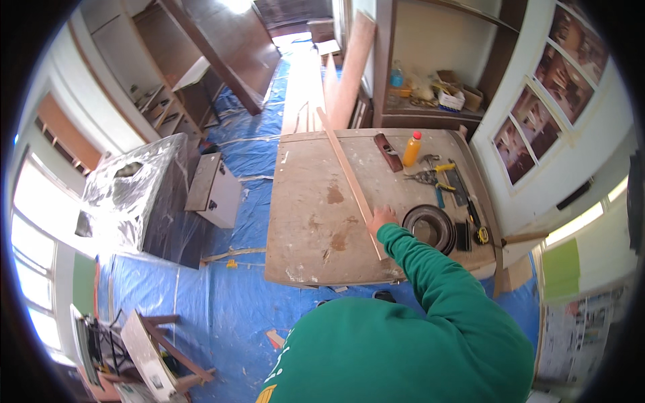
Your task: The person measures and marks a flexible edge banding strip on a workbench, then uses a utility knife to cut a segment. The person carries the cut piece to a wooden cabinet and fits it along the curved top edge of a shelf opening.
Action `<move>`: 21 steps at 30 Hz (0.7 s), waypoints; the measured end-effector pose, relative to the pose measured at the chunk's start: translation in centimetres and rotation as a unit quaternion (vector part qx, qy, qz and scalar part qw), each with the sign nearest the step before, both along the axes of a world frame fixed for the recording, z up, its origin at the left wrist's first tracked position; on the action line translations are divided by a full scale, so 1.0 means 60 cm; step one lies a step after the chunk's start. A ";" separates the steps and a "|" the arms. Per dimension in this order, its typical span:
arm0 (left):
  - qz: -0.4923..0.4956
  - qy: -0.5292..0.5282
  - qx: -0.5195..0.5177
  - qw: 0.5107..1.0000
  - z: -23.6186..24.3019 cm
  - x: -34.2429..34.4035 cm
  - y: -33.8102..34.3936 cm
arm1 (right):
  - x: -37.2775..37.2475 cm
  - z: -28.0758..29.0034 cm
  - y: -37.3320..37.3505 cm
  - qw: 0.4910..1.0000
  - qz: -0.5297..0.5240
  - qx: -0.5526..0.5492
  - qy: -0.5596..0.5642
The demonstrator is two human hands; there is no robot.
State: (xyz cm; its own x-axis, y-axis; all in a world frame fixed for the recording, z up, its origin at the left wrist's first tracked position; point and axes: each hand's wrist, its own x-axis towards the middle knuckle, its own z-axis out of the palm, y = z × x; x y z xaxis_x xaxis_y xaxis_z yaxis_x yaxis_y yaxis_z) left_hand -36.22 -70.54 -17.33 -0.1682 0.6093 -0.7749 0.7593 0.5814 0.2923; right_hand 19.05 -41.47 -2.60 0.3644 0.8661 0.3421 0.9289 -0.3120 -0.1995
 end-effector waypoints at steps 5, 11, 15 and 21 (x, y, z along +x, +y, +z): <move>-0.068 -0.048 -0.005 0.997 0.009 -0.076 0.110 | -0.016 0.070 -0.136 0.915 0.136 -0.133 0.356; -0.232 -0.092 -0.013 0.968 -0.011 -0.079 0.264 | -0.076 0.035 -0.516 0.866 -0.075 -0.271 0.414; -0.418 -0.131 -0.035 0.898 -0.035 0.052 0.348 | -0.163 -0.044 -0.787 0.828 -0.335 -0.281 0.349; -0.625 -0.158 -0.043 0.763 -0.022 0.341 0.350 | -0.278 -0.158 -1.002 0.717 -0.364 -0.220 0.552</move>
State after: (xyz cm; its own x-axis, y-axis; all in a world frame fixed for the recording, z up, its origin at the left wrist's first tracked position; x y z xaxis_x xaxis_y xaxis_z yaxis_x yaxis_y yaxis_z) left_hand -15.78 -49.51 -18.65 0.7065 0.0855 -0.7025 0.6360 -0.5122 0.5772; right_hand 2.36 -101.61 -12.06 0.6139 0.2442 -0.7507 -0.1604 -0.8925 -0.4215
